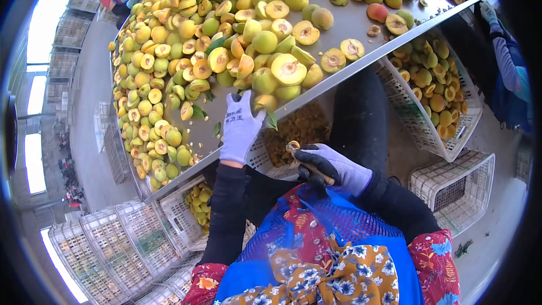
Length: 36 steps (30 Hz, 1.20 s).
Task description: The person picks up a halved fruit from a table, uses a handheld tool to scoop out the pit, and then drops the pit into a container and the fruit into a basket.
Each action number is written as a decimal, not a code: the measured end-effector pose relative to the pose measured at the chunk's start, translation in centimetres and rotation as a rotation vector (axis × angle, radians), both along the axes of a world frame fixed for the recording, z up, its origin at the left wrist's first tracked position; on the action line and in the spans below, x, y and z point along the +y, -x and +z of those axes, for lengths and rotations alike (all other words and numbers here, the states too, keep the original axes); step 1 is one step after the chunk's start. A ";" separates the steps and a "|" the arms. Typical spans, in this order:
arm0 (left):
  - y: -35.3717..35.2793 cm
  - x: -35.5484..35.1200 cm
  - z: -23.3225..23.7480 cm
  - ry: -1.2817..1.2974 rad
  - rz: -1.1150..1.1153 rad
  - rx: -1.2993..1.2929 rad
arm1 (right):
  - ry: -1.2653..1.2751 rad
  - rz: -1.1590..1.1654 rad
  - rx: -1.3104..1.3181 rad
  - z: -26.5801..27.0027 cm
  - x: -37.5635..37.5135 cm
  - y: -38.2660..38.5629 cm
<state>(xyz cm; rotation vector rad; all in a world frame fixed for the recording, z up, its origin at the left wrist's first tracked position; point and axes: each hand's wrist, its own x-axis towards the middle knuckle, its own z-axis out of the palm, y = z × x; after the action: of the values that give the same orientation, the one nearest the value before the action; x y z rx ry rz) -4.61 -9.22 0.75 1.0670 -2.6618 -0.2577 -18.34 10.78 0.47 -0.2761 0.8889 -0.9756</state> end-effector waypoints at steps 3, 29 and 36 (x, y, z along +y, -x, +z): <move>0.1 -0.8 0.2 -0.077 -0.013 -0.037 | -0.052 -0.080 -0.176 0.1 0.6 -0.2; -3.6 9.8 3.5 -1.455 0.211 0.935 | -0.079 0.085 -0.428 4.6 -0.1 0.1; -4.1 10.2 3.0 -1.681 0.353 1.176 | 0.175 0.046 0.459 5.8 0.4 -0.1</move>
<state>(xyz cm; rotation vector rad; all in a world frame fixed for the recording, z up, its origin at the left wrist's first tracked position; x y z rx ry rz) -0.51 0.94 3.72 0.9907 -0.7654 -2.2735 -18.28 11.16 6.24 -0.6859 1.2076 -0.9644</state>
